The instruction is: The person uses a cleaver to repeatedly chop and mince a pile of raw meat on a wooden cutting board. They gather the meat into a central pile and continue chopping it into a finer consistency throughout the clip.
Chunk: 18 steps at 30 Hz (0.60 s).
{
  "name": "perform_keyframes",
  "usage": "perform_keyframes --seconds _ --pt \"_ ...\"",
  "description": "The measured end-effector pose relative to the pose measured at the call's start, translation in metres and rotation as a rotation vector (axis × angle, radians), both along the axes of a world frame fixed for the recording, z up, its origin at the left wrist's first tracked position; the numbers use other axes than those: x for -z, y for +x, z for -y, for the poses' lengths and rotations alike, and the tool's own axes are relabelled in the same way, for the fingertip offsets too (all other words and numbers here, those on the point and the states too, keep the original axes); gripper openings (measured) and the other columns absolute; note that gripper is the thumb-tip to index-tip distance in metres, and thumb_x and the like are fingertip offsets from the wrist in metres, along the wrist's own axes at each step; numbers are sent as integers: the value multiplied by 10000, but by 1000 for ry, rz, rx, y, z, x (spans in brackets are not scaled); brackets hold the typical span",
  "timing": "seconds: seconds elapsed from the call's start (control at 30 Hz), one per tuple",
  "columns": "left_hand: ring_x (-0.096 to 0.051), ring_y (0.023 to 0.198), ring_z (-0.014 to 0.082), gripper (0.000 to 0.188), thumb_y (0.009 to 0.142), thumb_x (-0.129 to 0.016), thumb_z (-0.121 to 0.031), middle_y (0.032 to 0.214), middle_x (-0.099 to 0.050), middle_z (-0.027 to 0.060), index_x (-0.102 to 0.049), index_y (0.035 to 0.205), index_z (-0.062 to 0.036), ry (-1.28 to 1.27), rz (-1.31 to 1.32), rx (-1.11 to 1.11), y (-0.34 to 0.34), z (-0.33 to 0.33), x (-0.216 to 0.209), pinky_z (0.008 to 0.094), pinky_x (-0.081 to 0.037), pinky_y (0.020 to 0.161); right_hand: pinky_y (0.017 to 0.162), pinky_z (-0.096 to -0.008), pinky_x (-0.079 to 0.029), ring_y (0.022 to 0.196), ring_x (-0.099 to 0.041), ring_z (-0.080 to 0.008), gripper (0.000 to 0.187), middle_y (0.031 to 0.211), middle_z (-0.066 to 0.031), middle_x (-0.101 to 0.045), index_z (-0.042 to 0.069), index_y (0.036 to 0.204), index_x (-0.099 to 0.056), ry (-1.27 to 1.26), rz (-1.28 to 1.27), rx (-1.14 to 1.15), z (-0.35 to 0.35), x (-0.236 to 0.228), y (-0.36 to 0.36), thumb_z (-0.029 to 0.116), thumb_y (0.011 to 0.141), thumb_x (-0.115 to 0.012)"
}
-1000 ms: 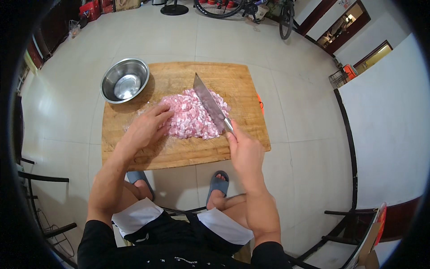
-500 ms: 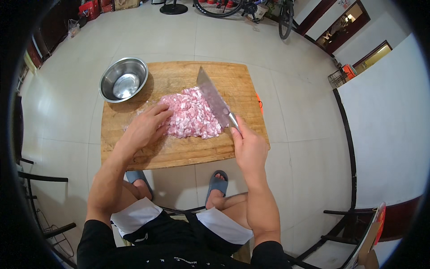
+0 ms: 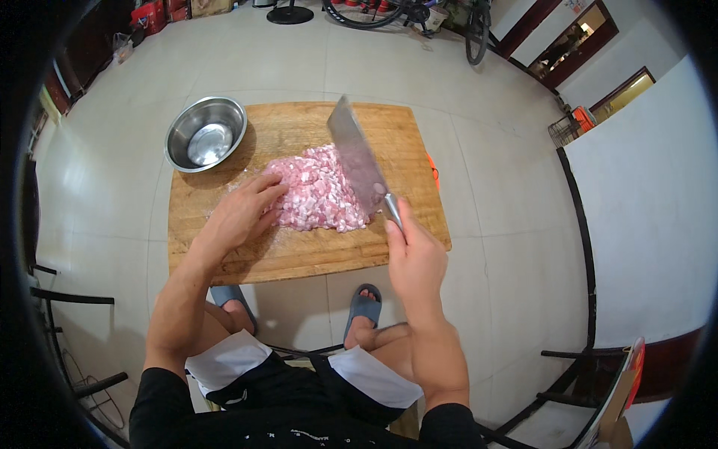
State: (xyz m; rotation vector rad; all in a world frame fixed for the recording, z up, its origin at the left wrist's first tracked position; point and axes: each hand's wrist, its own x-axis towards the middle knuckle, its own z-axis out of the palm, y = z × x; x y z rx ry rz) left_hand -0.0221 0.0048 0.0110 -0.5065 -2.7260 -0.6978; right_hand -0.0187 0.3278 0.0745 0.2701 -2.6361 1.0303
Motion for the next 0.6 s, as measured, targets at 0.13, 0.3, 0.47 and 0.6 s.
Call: perform_keyframes --seconds 0.13,0.3,0.47,0.6 --pt "-623 1298 369 383 958 -730 -141 1412 -650 157 -691 1332 -64 18 26 -1 0 -1 0 450 -531 1094 689 -475 -563 751 -723 -400 397 901 -217 -759 61 1404 -720 -87 -89 80 0 6 24 203 1034 -708" --pt "-622 1302 379 410 954 -732 -134 1414 -651 162 -684 1353 -58 9 25 1 -2 -1 1 460 -534 1087 674 -480 -553 738 -722 -401 392 873 -222 -747 58 1400 -720 161 134 54 5 17 18 226 1047 -691" --pt "-621 1301 371 403 949 -732 -130 1407 -655 160 -682 1342 -56 5 9 13 -2 0 0 452 -528 1099 678 -481 -561 749 -729 -395 399 900 -218 -759 45 1401 -715 -8 -69 66 0 3 24 235 1051 -693" --pt "-619 1305 369 393 948 -733 -128 1412 -654 158 -692 1332 -58 10 18 1 -3 -4 -2 449 -525 1104 697 -489 -572 800 -748 -387 416 980 -205 -776 45 1438 -684 87 -131 33 2 15 30 209 1055 -677"
